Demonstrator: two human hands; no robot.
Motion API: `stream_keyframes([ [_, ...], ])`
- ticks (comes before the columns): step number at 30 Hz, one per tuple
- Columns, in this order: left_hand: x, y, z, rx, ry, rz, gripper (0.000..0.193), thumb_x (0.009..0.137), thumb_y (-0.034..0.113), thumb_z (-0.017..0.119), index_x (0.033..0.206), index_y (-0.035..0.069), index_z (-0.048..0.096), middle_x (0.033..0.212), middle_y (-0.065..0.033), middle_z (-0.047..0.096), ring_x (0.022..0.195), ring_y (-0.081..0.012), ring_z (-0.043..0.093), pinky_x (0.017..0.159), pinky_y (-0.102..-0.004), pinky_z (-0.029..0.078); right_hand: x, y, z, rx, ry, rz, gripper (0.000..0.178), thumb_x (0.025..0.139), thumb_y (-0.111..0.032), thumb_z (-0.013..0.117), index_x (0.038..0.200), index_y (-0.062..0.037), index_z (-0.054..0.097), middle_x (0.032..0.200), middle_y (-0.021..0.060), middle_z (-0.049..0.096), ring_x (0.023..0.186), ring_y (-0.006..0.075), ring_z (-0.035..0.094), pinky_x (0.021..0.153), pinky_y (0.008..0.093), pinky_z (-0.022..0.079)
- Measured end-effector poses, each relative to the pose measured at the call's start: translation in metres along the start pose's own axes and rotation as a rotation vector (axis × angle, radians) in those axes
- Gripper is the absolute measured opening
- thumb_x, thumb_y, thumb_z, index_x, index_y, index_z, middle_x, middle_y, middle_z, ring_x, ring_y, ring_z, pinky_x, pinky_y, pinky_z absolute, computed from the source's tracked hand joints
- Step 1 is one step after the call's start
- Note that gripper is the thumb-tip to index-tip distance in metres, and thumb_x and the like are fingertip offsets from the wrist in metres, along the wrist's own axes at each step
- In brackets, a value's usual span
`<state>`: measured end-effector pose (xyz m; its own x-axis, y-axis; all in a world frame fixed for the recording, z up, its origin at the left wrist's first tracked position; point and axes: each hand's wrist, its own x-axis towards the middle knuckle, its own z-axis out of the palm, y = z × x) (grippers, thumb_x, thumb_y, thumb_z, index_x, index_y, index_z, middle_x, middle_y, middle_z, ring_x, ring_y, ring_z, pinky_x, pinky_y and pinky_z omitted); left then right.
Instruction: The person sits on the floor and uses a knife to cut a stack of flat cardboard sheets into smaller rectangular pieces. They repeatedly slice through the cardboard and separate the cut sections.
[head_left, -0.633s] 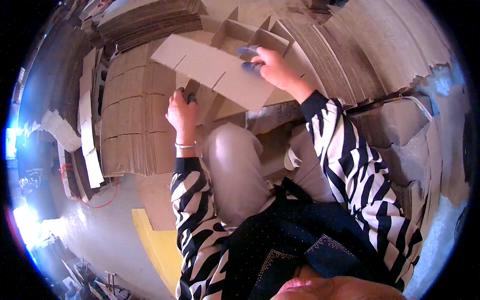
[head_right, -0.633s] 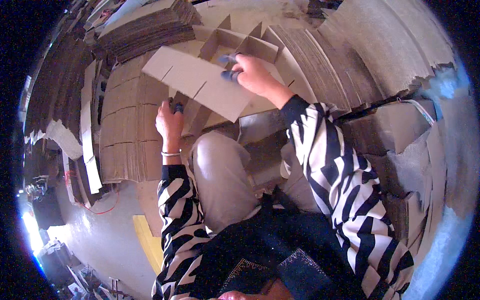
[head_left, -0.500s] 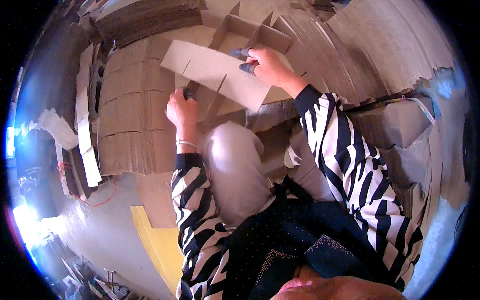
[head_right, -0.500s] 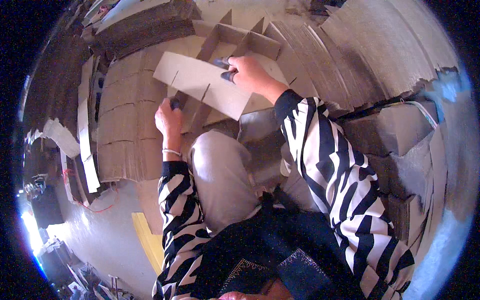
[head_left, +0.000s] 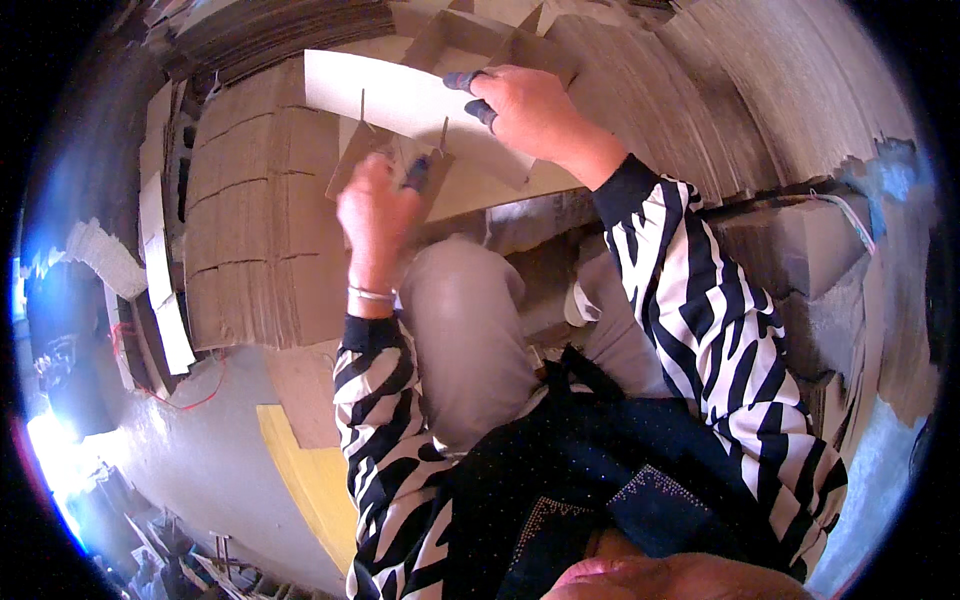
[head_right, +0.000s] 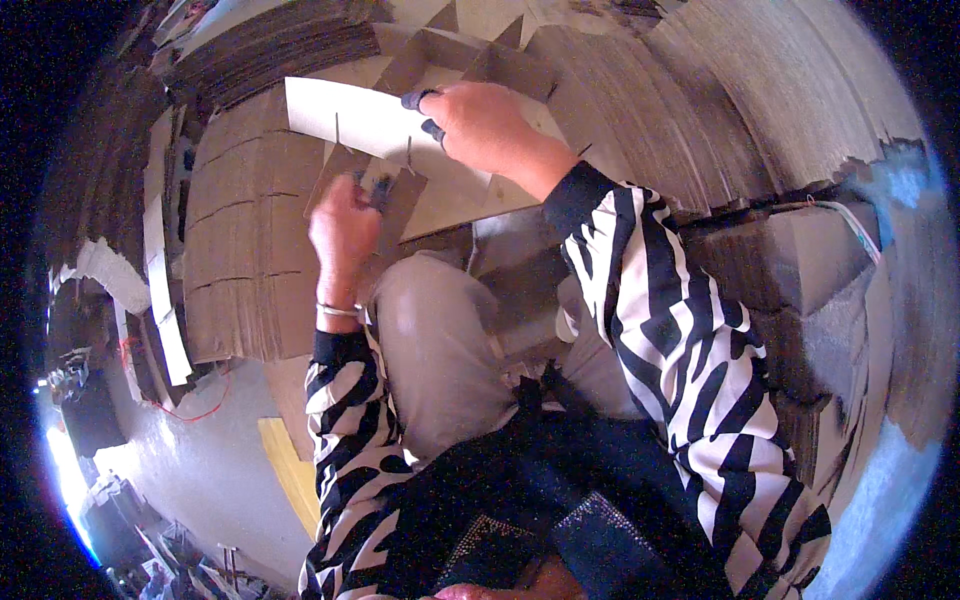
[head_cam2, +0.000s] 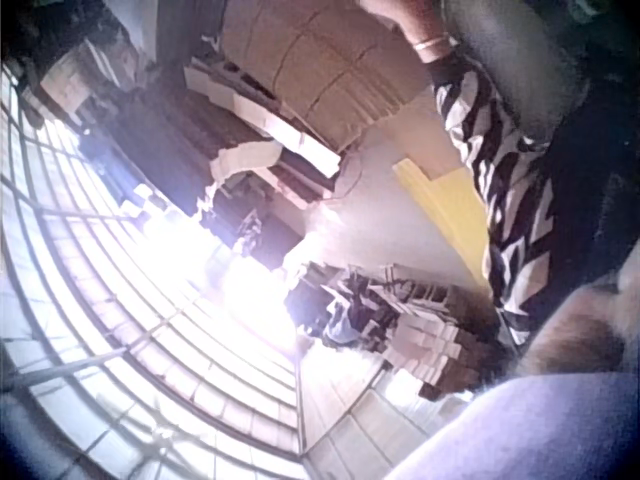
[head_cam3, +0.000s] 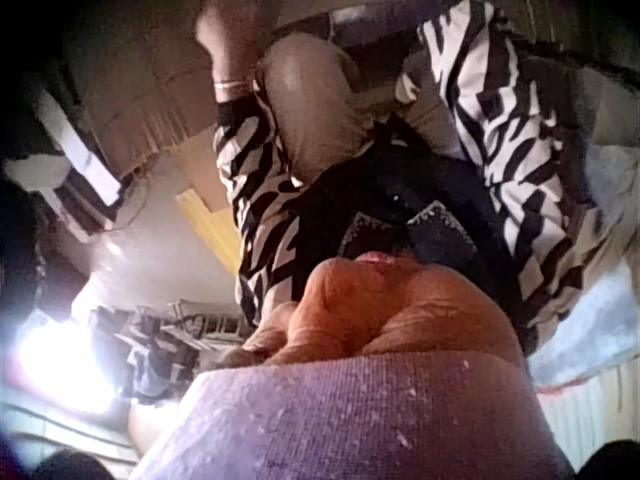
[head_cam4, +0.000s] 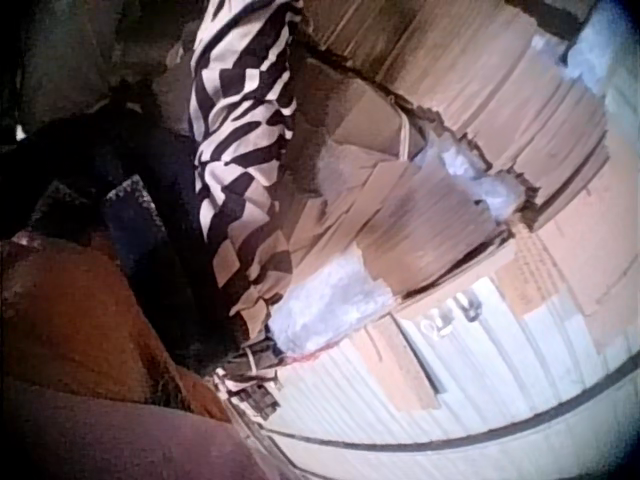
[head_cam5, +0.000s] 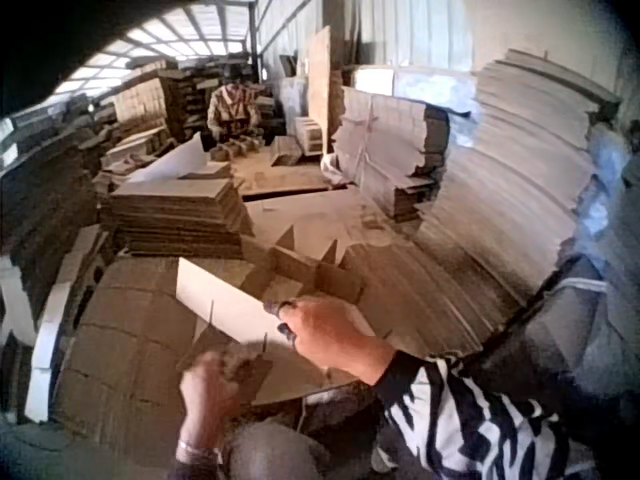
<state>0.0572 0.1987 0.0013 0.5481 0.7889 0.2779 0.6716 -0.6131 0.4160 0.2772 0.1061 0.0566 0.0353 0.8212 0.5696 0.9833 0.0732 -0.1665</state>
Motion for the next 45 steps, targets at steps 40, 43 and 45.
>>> stream_keyframes([
  [40, 0.065, -0.016, 0.003, 0.338, -0.028, -0.07, 0.024, 0.078, 0.017, 0.066, 0.101, 0.01, 0.061, 0.101, -0.0136, 0.066, 0.097, -0.0326, 0.064, 0.079, -0.0493, 0.049, -0.057, 0.001, 0.031, 0.054, -0.336, 0.046, 0.04, 0.069, 0.0, 0.063, 0.107, -0.011, 0.06, 0.084, 0.0107, 0.061, 0.081, 0.0339, 0.06, 0.065, 0.0458, 0.05],
  [43, 0.075, -0.03, 0.011, 0.274, -0.187, -0.074, 0.019, 0.079, 0.017, 0.063, 0.097, 0.011, 0.063, 0.095, -0.0158, 0.068, 0.094, -0.0356, 0.065, 0.075, -0.0495, 0.052, -0.063, 0.005, 0.028, 0.074, -0.308, -0.001, 0.041, 0.069, 0.0, 0.063, 0.109, -0.0121, 0.061, 0.081, 0.0106, 0.061, 0.079, 0.0335, 0.061, 0.062, 0.0462, 0.049],
  [45, 0.08, -0.045, 0.015, 0.225, -0.183, 0.082, 0.017, 0.08, 0.018, 0.062, 0.095, 0.011, 0.063, 0.09, -0.0166, 0.068, 0.091, -0.0373, 0.065, 0.073, -0.0497, 0.053, -0.064, 0.006, 0.03, 0.078, -0.276, -0.003, 0.042, 0.071, -0.001, 0.062, 0.111, -0.0146, 0.061, 0.08, 0.01, 0.061, 0.079, 0.0327, 0.061, 0.062, 0.0459, 0.05],
])
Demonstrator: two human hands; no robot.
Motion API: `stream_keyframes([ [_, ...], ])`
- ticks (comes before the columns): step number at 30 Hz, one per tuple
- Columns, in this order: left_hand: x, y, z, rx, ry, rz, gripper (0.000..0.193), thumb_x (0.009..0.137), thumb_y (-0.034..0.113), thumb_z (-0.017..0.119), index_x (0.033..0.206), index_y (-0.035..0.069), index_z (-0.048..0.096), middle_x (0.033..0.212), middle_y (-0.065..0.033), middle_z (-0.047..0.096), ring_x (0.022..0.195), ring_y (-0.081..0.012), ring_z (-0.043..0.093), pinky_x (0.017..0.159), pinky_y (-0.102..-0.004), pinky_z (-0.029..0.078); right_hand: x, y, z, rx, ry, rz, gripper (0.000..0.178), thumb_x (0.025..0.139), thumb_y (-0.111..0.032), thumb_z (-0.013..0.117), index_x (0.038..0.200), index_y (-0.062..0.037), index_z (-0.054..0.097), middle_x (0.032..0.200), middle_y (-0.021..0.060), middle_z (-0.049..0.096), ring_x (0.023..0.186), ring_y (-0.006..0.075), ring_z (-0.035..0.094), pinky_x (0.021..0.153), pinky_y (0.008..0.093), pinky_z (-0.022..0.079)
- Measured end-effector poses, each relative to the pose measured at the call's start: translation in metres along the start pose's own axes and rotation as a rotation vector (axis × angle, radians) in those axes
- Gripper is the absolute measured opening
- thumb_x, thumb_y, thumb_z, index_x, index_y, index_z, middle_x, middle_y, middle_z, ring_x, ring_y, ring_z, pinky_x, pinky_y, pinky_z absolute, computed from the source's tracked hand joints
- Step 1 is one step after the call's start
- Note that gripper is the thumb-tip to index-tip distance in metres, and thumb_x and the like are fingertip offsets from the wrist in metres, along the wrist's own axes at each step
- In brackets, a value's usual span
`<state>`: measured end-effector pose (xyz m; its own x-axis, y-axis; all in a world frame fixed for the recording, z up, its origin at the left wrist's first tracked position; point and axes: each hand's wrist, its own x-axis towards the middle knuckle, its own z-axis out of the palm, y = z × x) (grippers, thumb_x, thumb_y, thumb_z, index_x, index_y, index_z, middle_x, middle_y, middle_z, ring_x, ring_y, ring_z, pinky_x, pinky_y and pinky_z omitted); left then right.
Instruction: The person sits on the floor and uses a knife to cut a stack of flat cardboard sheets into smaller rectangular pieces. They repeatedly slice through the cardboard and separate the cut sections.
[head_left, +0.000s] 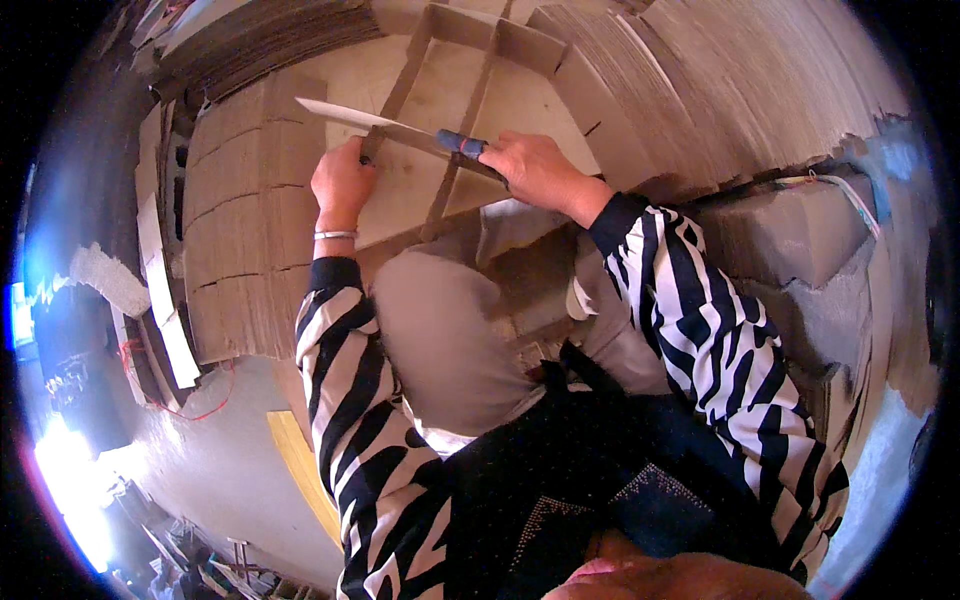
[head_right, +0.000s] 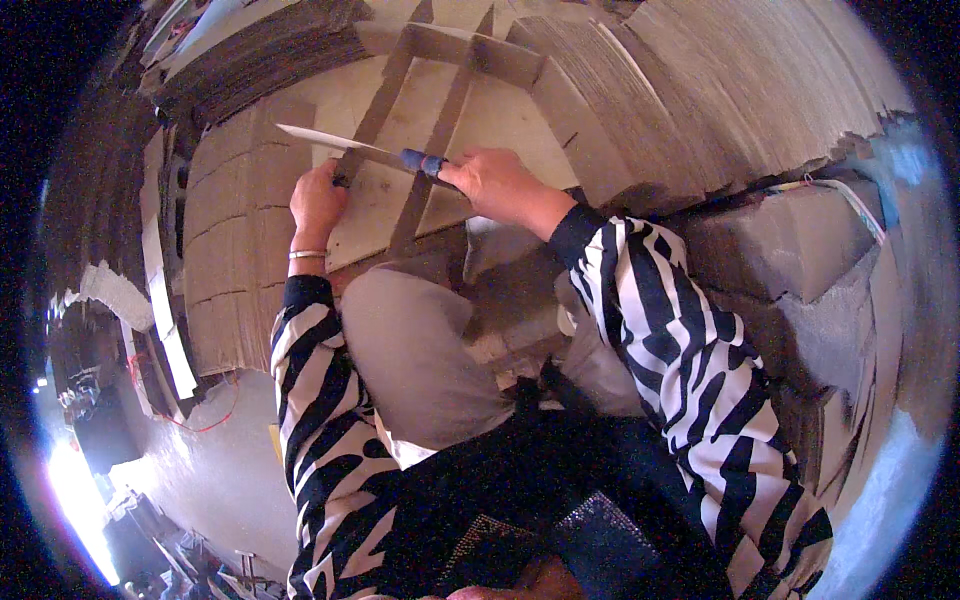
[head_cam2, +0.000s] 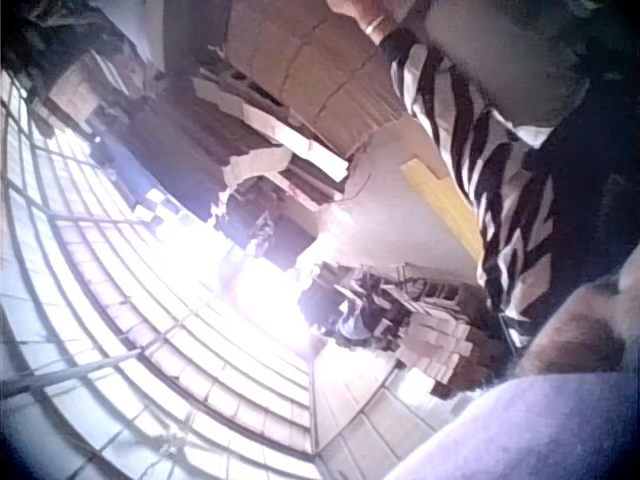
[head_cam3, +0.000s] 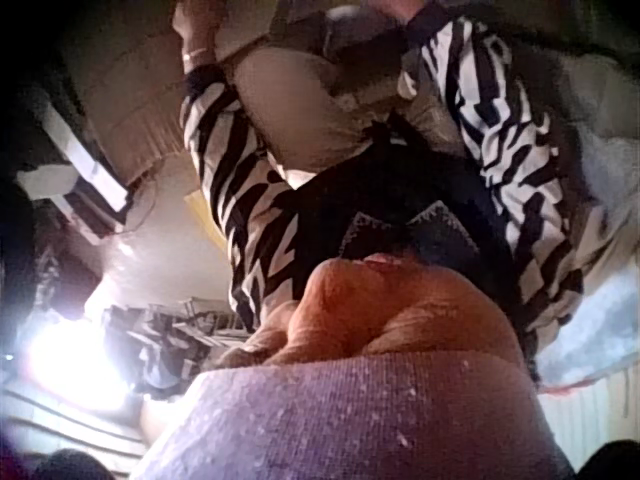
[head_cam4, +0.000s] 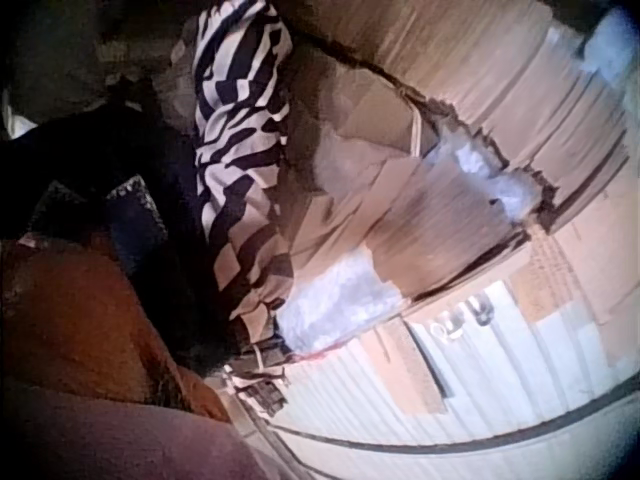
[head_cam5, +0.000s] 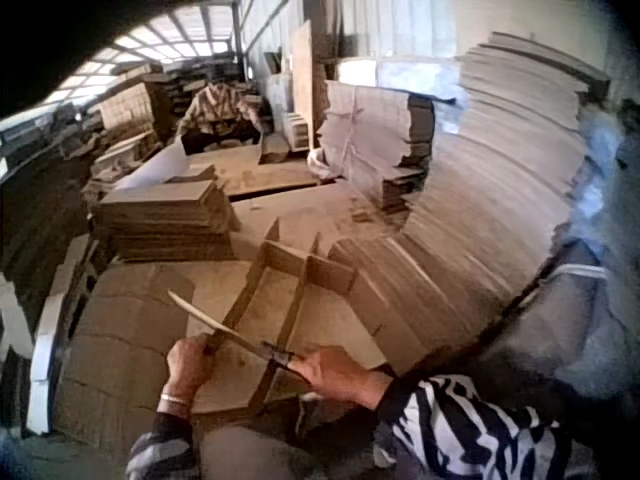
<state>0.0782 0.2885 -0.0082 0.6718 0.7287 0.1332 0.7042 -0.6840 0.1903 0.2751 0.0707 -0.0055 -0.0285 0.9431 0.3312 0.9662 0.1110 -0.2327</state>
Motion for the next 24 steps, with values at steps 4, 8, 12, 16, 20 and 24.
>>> stream_keyframes([
  [4, -0.002, 0.004, -0.001, 0.082, -0.085, -0.037, 0.018, 0.08, 0.018, 0.062, 0.097, 0.012, 0.063, 0.093, -0.0159, 0.069, 0.092, -0.0375, 0.065, 0.075, -0.049, 0.053, -0.005, 0.003, 0.006, -0.001, 0.04, 0.016, 0.041, 0.074, -0.003, 0.06, 0.112, -0.0183, 0.063, 0.077, 0.0093, 0.063, 0.078, 0.0318, 0.064, 0.062, 0.0453, 0.052],
  [8, -0.006, -0.025, -0.008, 0.136, -0.137, -0.044, 0.024, 0.082, 0.017, 0.062, 0.106, 0.013, 0.063, 0.094, -0.0157, 0.069, 0.092, -0.0369, 0.066, 0.075, -0.0483, 0.053, 0.004, -0.02, -0.002, 0.021, -0.149, 0.063, 0.039, 0.076, -0.003, 0.058, 0.112, -0.0162, 0.061, 0.078, 0.0092, 0.062, 0.078, 0.0327, 0.062, 0.063, 0.0447, 0.051],
  [12, -0.015, -0.008, -0.014, 0.166, -0.215, 0.047, 0.032, 0.084, 0.014, 0.059, 0.116, 0.014, 0.06, 0.097, -0.0151, 0.07, 0.094, -0.0357, 0.067, 0.075, -0.0479, 0.054, -0.005, -0.015, 0.016, 0.02, -0.022, 0.082, 0.035, 0.077, -0.006, 0.06, 0.11, -0.0172, 0.061, 0.073, 0.0115, 0.064, 0.072, 0.0347, 0.065, 0.06, 0.0477, 0.052],
  [16, -0.005, -0.005, -0.02, 0.235, -0.243, 0.044, 0.029, 0.086, 0.018, 0.058, 0.114, 0.014, 0.064, 0.1, -0.014, 0.07, 0.096, -0.0349, 0.067, 0.076, -0.0474, 0.054, -0.003, -0.019, 0.004, 0.003, -0.122, 0.1, 0.036, 0.078, -0.007, 0.06, 0.113, -0.0163, 0.059, 0.075, 0.0129, 0.065, 0.074, 0.0363, 0.066, 0.06, 0.0482, 0.052],
  [20, -0.009, 0.024, -0.032, 0.262, -0.214, -0.07, 0.026, 0.087, 0.023, 0.058, 0.109, 0.013, 0.068, 0.1, -0.0139, 0.071, 0.098, -0.0339, 0.067, 0.076, -0.0469, 0.054, -0.008, -0.02, -0.016, 0.043, -0.172, 0.16, 0.036, 0.077, -0.009, 0.062, 0.112, -0.0142, 0.058, 0.075, 0.0132, 0.065, 0.075, 0.0385, 0.066, 0.06, 0.05, 0.051],
  [24, -0.033, 0.039, -0.069, 0.208, -0.204, -0.321, 0.028, 0.086, 0.023, 0.06, 0.111, 0.011, 0.066, 0.112, -0.0143, 0.067, 0.1, -0.035, 0.066, 0.079, -0.0477, 0.053, 0.008, -0.028, -0.007, 0.122, -0.197, 0.183, 0.033, 0.078, -0.012, 0.064, 0.111, -0.0099, 0.058, 0.085, 0.0162, 0.066, 0.082, 0.0377, 0.066, 0.066, 0.0505, 0.051],
])
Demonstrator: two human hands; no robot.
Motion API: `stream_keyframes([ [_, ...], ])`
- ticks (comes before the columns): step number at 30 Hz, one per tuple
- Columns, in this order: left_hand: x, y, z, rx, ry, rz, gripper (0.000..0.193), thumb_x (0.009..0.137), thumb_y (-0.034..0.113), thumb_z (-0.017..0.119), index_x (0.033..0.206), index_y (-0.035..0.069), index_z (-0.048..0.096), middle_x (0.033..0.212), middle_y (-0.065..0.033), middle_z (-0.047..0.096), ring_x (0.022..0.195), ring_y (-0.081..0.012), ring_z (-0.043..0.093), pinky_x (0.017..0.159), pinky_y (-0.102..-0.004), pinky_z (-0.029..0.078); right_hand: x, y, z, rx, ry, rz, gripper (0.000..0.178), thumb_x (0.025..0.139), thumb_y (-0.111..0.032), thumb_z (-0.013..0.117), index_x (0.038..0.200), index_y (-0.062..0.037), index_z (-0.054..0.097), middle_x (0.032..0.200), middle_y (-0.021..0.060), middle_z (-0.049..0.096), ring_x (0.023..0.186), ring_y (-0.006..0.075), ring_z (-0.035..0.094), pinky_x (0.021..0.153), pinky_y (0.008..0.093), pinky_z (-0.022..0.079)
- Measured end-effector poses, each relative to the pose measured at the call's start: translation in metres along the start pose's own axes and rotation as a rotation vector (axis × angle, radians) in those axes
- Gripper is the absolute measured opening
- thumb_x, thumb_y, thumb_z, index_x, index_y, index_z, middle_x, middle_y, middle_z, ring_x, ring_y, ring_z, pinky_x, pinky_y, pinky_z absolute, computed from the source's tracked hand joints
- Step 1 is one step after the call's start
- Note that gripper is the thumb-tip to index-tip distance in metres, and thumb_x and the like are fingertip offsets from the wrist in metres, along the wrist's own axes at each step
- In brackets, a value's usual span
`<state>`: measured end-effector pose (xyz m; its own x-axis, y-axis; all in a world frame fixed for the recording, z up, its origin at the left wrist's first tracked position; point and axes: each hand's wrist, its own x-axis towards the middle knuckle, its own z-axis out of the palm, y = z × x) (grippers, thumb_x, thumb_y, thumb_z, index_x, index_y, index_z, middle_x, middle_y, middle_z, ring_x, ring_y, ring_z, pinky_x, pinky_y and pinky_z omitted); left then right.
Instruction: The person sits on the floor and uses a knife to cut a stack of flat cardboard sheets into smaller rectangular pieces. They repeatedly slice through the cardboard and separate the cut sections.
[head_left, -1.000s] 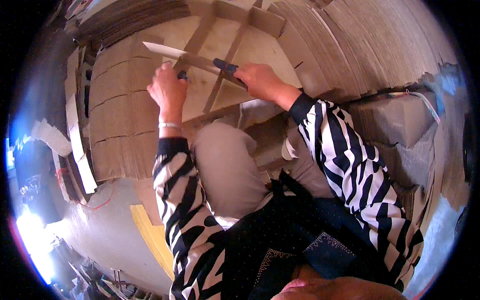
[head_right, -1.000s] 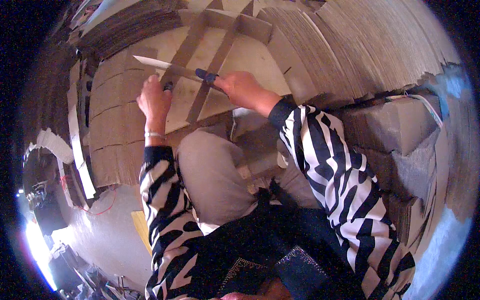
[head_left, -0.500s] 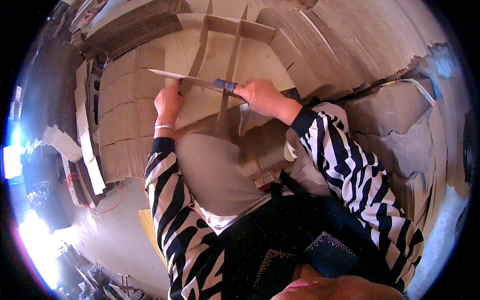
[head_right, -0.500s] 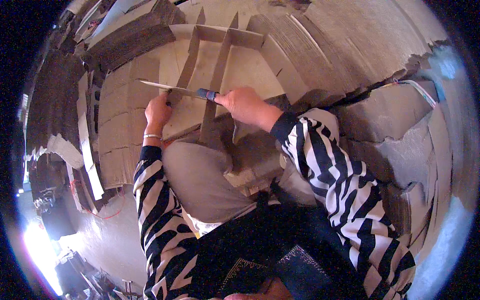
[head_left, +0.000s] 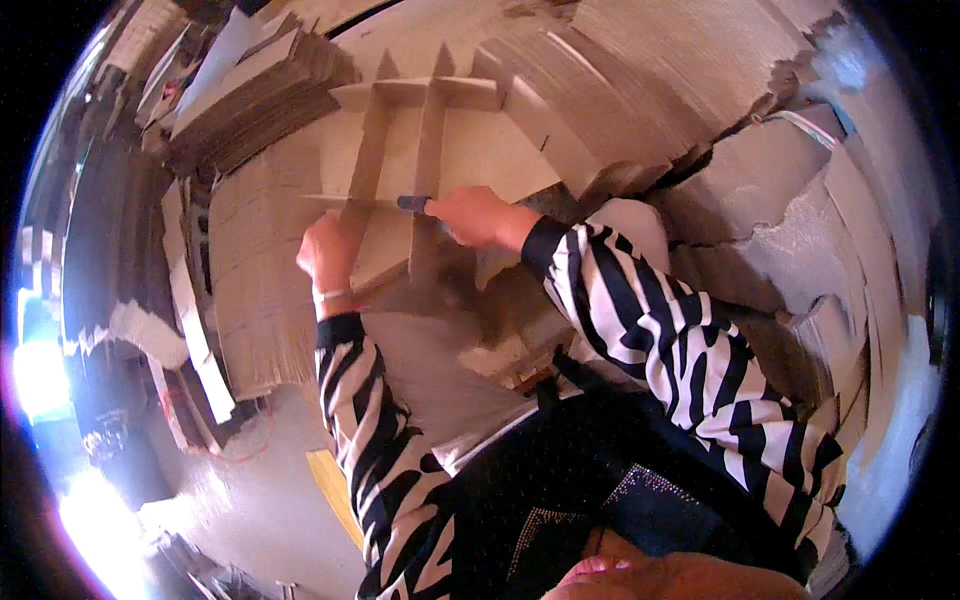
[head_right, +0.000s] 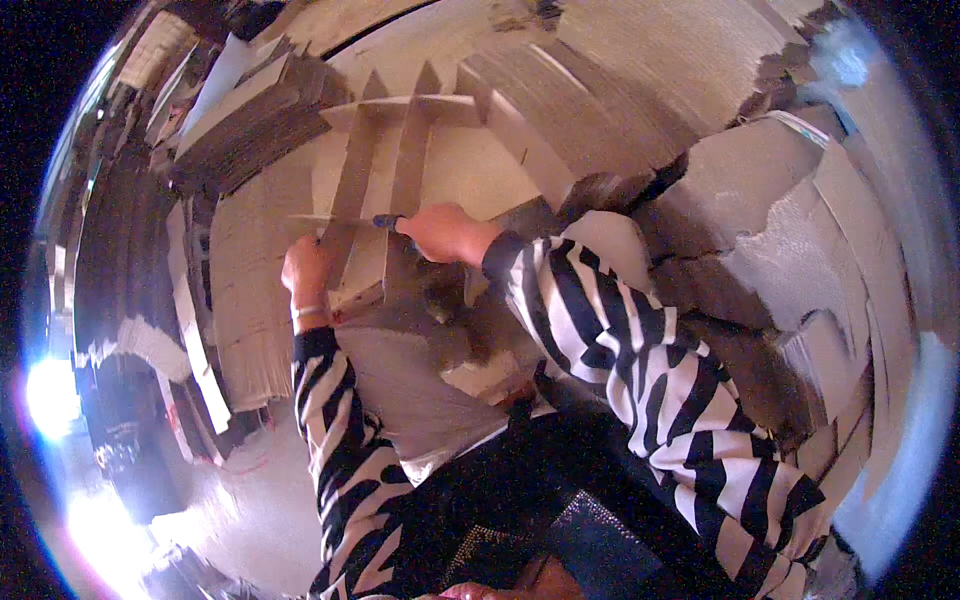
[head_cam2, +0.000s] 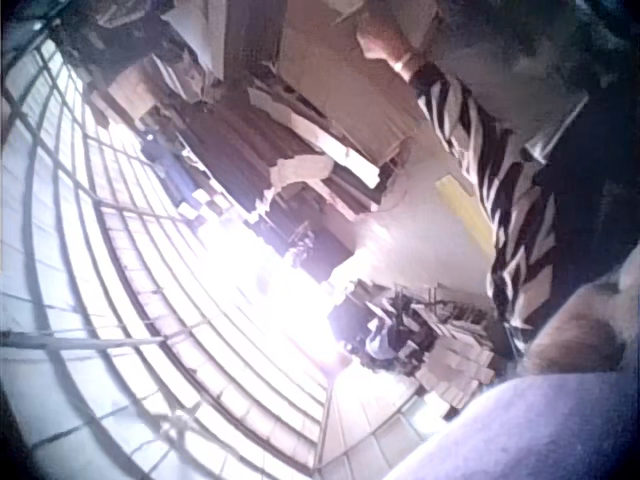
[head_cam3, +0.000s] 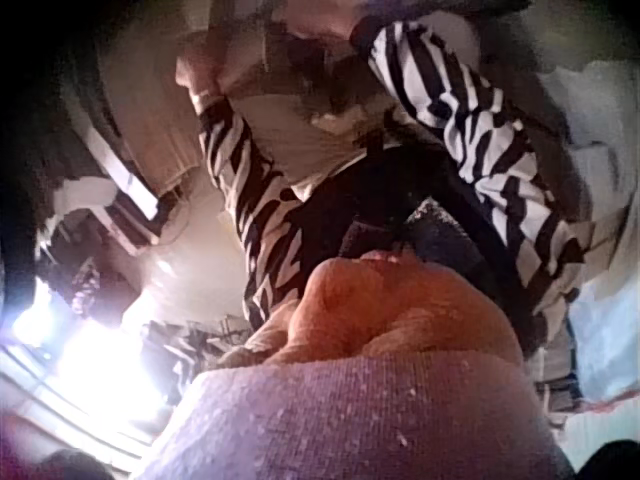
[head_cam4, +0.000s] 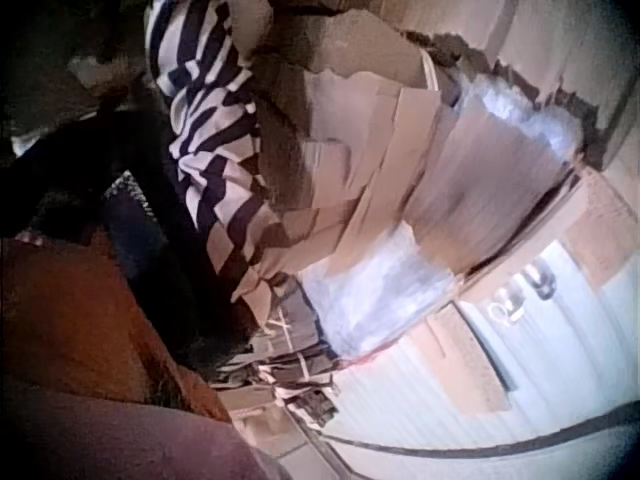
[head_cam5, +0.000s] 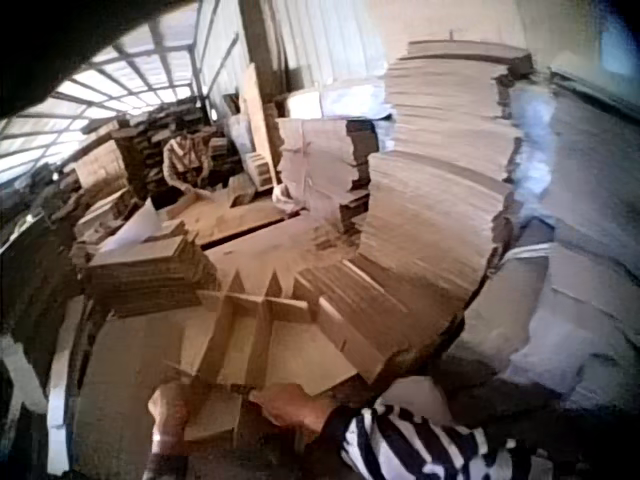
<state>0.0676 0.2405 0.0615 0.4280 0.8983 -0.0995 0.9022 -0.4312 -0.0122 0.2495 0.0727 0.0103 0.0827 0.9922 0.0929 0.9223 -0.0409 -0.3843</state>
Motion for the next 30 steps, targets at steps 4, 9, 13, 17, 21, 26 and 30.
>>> stream_keyframes([
  [4, 0.0, -0.007, -0.001, -0.083, 0.339, 0.008, 0.039, 0.085, 0.025, 0.064, 0.121, 0.009, 0.058, 0.131, -0.0142, 0.055, 0.103, -0.0373, 0.064, 0.081, -0.0476, 0.052, -0.022, 0.041, -0.071, -0.178, 0.115, 0.083, 0.061, 0.073, -0.038, 0.078, 0.119, -0.0048, 0.057, 0.109, 0.0196, 0.062, 0.105, 0.0379, 0.058, 0.084, 0.0483, 0.049],
  [9, 0.032, 0.052, 0.01, -0.195, 0.325, 0.203, 0.044, 0.085, 0.03, 0.065, 0.121, 0.008, 0.054, 0.128, -0.0157, 0.057, 0.104, -0.0366, 0.064, 0.081, -0.0482, 0.052, -0.112, 0.141, -0.07, -0.661, 0.158, 0.479, 0.04, 0.071, -0.025, 0.076, 0.107, -0.0101, 0.063, 0.137, 0.0159, 0.048, 0.133, 0.0342, 0.039, 0.098, 0.0582, 0.036],
  [13, 0.053, 0.036, 0.023, -0.054, 0.11, 0.162, 0.034, 0.084, 0.028, 0.063, 0.11, 0.007, 0.062, 0.106, -0.0174, 0.069, 0.101, -0.0366, 0.065, 0.081, -0.0465, 0.053, -0.087, 0.141, -0.101, -0.364, 0.331, 0.449, 0.032, 0.076, -0.003, 0.059, 0.108, -0.0057, 0.056, 0.114, 0.0193, 0.063, 0.106, 0.0381, 0.06, 0.082, 0.0508, 0.048],
  [17, 0.072, 0.022, 0.051, -0.206, 0.08, 0.172, 0.026, 0.082, 0.022, 0.06, 0.103, 0.008, 0.067, 0.102, -0.0184, 0.07, 0.1, -0.0364, 0.066, 0.082, -0.0473, 0.053, -0.052, 0.097, -0.138, -0.289, 0.586, 0.288, 0.027, 0.082, -0.004, 0.058, 0.108, -0.0058, 0.055, 0.078, 0.0234, 0.063, 0.077, 0.0453, 0.06, 0.064, 0.0506, 0.049],
  [21, 0.091, -0.005, 0.071, -0.213, 0.093, 0.154, 0.028, 0.08, 0.019, 0.058, 0.104, 0.009, 0.068, 0.103, -0.018, 0.069, 0.1, -0.0368, 0.065, 0.083, -0.0476, 0.053, 0.032, 0.091, -0.102, 0.19, 0.519, 0.104, 0.033, 0.086, -0.016, 0.066, 0.115, -0.0048, 0.057, 0.091, 0.0222, 0.066, 0.083, 0.0381, 0.064, 0.072, 0.0431, 0.051],
  [26, 0.081, 0.014, 0.062, -0.223, 0.076, 0.165, 0.031, 0.079, 0.017, 0.057, 0.107, 0.01, 0.068, 0.102, -0.0184, 0.069, 0.1, -0.0373, 0.065, 0.082, -0.0481, 0.053, 0.053, 0.121, -0.052, 0.353, 0.343, 0.139, 0.037, 0.084, -0.012, 0.066, 0.119, -0.0039, 0.059, 0.101, 0.0224, 0.067, 0.089, 0.0348, 0.065, 0.077, 0.0396, 0.05],
  [30, 0.076, 0.011, 0.064, -0.224, 0.11, 0.196, 0.032, 0.079, 0.016, 0.056, 0.107, 0.011, 0.069, 0.101, -0.0183, 0.069, 0.099, -0.0374, 0.064, 0.082, -0.0478, 0.053, 0.039, 0.118, -0.074, 0.232, 0.33, 0.166, 0.033, 0.084, -0.011, 0.064, 0.116, -0.0076, 0.06, 0.091, 0.0234, 0.066, 0.081, 0.038, 0.065, 0.071, 0.0416, 0.051],
])
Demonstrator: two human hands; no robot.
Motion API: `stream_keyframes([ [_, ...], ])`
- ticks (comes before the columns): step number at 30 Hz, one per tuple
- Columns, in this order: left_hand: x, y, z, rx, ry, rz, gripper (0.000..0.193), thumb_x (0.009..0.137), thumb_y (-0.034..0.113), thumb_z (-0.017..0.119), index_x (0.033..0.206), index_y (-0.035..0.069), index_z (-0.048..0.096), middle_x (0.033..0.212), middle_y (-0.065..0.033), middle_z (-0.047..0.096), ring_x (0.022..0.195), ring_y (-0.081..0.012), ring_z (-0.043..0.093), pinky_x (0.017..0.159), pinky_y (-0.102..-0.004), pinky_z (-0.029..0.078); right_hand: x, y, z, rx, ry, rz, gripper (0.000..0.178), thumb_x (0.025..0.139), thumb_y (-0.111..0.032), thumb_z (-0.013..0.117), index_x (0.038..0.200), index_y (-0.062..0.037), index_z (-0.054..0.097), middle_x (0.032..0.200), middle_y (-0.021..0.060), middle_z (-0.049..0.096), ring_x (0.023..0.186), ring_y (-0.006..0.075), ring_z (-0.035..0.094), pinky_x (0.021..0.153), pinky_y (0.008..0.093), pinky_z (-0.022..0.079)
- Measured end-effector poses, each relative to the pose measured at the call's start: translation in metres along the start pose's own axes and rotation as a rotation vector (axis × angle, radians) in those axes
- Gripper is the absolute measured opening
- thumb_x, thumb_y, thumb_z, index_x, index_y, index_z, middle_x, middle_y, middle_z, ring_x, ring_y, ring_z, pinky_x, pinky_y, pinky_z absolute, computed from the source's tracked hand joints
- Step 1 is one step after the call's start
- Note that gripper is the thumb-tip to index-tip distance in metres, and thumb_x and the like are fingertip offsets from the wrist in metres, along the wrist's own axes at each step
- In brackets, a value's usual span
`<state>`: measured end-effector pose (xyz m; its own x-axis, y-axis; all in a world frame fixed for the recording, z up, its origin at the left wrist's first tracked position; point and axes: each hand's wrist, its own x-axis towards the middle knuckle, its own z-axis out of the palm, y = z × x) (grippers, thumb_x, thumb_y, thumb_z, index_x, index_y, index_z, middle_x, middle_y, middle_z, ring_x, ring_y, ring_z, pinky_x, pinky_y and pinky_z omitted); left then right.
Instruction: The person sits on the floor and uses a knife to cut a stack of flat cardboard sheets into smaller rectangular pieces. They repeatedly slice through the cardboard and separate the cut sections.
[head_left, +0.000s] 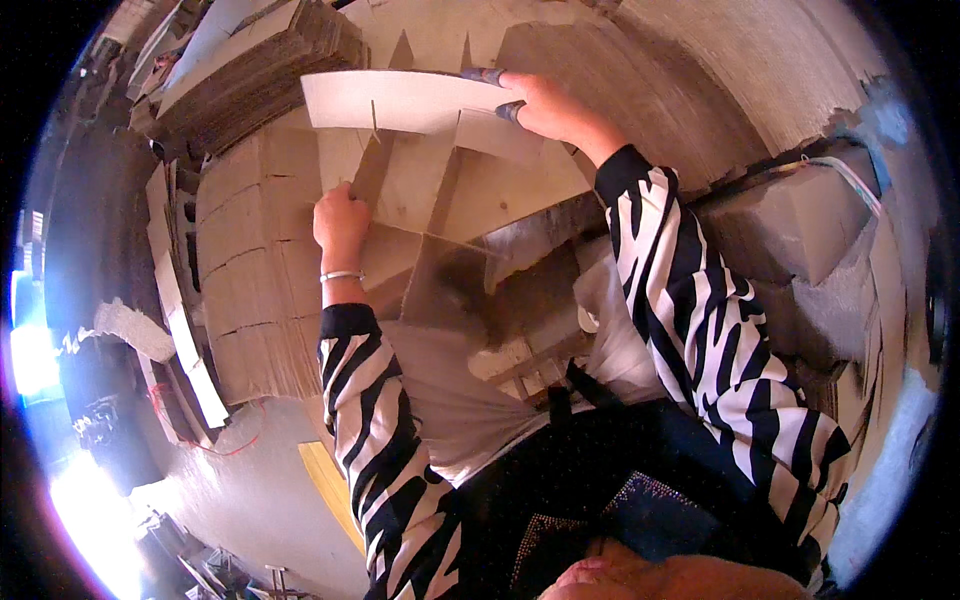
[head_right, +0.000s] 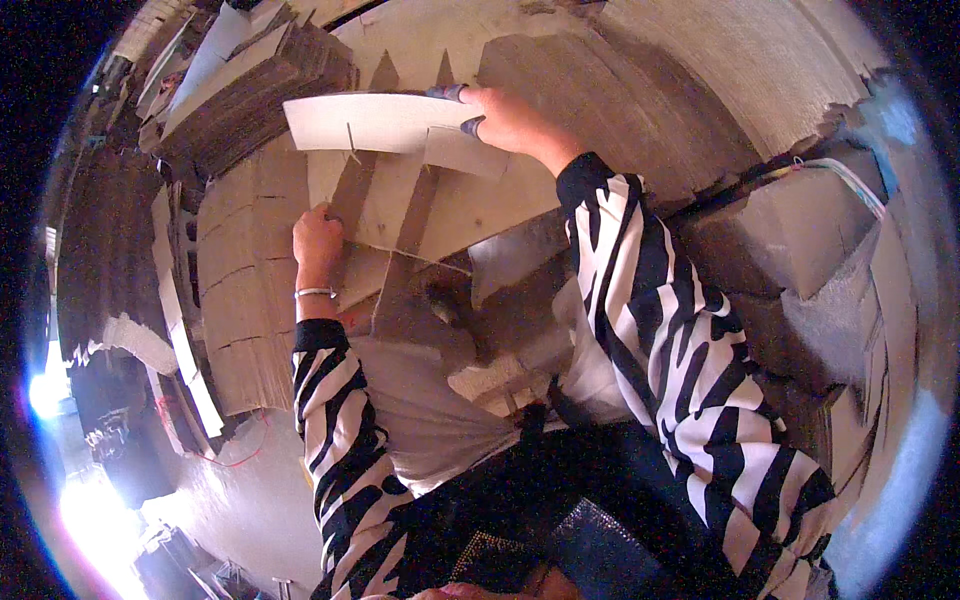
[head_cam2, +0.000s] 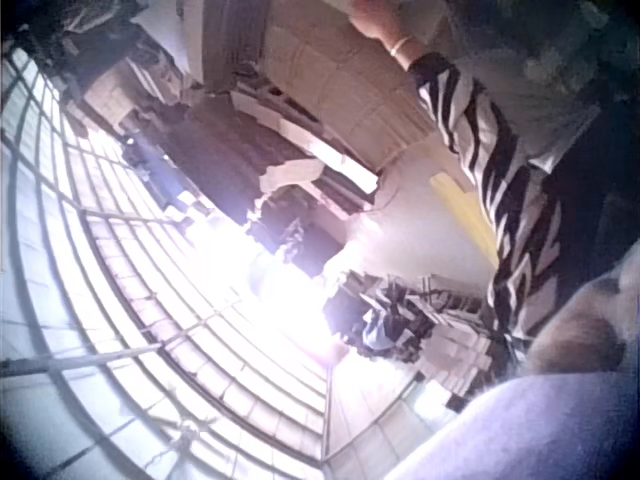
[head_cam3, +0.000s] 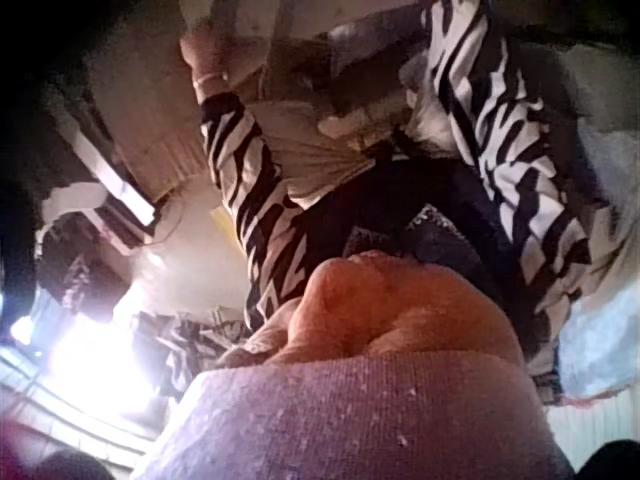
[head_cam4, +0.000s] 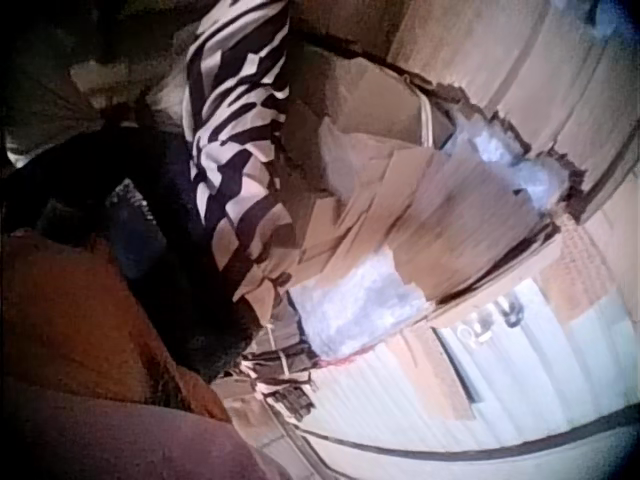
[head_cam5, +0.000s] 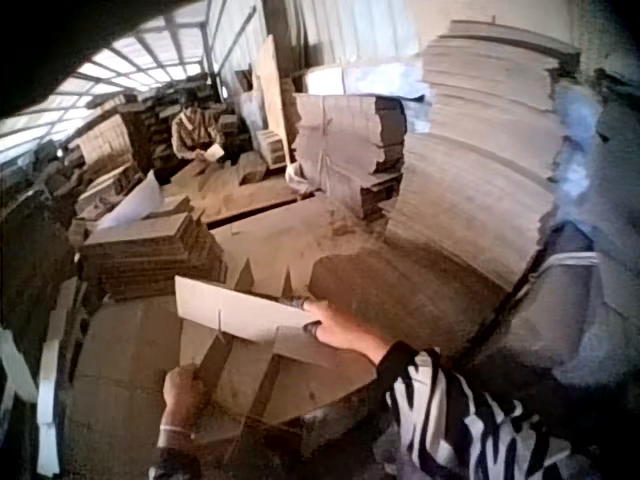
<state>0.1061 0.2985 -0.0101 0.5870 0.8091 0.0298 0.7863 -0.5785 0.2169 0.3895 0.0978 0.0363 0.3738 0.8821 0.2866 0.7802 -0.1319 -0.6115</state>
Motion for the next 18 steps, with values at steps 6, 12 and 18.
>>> stream_keyframes([
  [6, -0.006, -0.015, -0.014, 0.049, -0.038, -0.105, 0.035, 0.078, 0.017, 0.056, 0.111, 0.011, 0.069, 0.101, -0.0183, 0.069, 0.099, -0.0373, 0.064, 0.083, -0.0474, 0.053, -0.011, -0.044, 0.016, -0.208, -0.161, -0.208, 0.038, 0.083, -0.006, 0.06, 0.12, -0.0137, 0.057, 0.077, 0.0213, 0.063, 0.073, 0.0401, 0.062, 0.062, 0.0484, 0.048],
  [12, -0.003, 0.015, -0.01, 0.019, -0.021, -0.033, 0.031, 0.079, 0.018, 0.056, 0.106, 0.009, 0.069, 0.106, -0.0184, 0.068, 0.101, -0.0369, 0.064, 0.083, -0.0479, 0.053, -0.038, -0.023, 0.04, -0.321, -0.105, -0.271, 0.064, 0.075, 0.0, 0.059, 0.134, -0.0228, 0.048, 0.079, 0.0141, 0.064, 0.072, 0.0379, 0.063, 0.057, 0.0491, 0.048],
  [18, 0.004, 0.015, -0.002, -0.004, -0.057, -0.019, 0.029, 0.079, 0.017, 0.055, 0.104, 0.008, 0.069, 0.106, -0.0179, 0.068, 0.101, -0.0373, 0.064, 0.083, -0.0487, 0.053, -0.045, -0.03, 0.035, -0.418, -0.233, -0.169, 0.057, 0.076, 0.0, 0.06, 0.129, -0.0176, 0.048, 0.077, 0.0153, 0.063, 0.072, 0.0376, 0.063, 0.058, 0.0499, 0.048],
])
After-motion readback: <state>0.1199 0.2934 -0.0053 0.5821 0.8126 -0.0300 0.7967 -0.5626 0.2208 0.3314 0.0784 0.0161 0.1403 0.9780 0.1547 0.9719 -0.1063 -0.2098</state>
